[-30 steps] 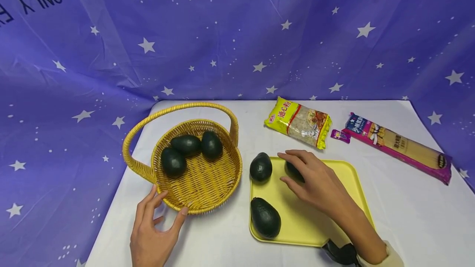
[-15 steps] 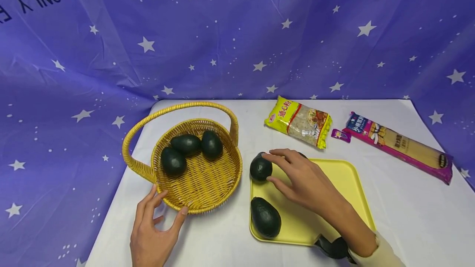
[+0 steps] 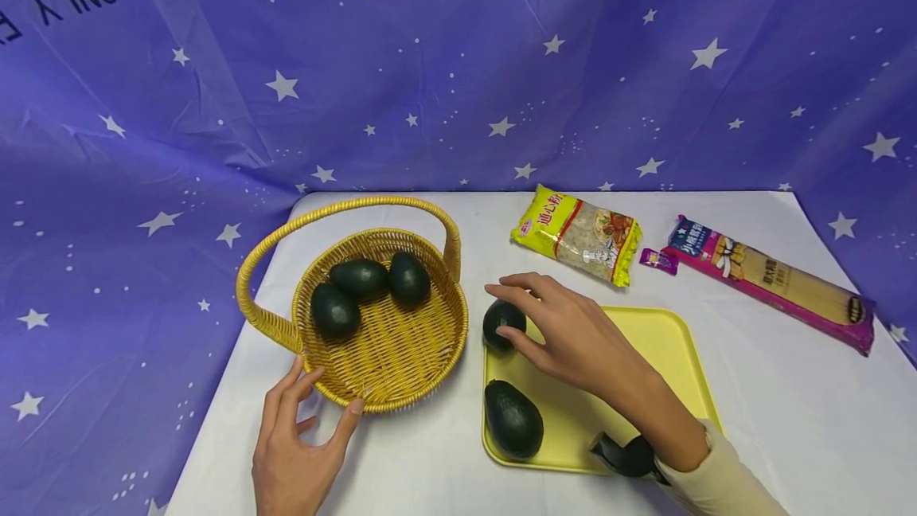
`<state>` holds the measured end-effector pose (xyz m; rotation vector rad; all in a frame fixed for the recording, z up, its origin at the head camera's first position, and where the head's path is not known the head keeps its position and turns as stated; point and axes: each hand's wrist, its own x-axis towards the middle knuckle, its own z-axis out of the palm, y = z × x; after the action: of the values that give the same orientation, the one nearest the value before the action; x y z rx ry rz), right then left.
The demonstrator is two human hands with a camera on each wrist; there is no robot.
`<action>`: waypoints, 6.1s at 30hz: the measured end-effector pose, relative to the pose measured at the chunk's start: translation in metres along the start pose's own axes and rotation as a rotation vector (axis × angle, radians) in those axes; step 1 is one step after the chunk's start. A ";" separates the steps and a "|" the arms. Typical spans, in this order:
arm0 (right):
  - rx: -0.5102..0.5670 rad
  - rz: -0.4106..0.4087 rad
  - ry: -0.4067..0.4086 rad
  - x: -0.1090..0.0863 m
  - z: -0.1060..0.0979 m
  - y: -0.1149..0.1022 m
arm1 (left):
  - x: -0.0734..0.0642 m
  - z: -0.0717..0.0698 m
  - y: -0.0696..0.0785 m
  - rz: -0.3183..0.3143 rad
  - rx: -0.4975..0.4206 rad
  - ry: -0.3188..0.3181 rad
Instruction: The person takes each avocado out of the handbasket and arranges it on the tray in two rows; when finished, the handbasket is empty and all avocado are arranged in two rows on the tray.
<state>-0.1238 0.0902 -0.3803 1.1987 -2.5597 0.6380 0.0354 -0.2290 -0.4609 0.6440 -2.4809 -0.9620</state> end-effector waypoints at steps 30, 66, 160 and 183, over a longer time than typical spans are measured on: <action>0.018 -0.107 -0.089 0.043 0.008 -0.025 | -0.001 0.000 -0.002 -0.006 -0.022 0.000; -0.047 -0.141 -0.247 0.088 0.051 -0.032 | 0.000 0.001 -0.003 -0.003 -0.013 -0.004; -0.051 -0.211 -0.463 0.125 0.095 -0.029 | 0.001 0.000 -0.003 0.003 -0.005 -0.015; 0.117 -0.292 -0.236 0.094 0.063 -0.031 | 0.000 0.000 -0.004 -0.006 -0.027 -0.011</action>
<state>-0.1611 -0.0207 -0.3896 1.7409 -2.4805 0.6177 0.0370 -0.2314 -0.4637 0.6387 -2.4723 -1.0023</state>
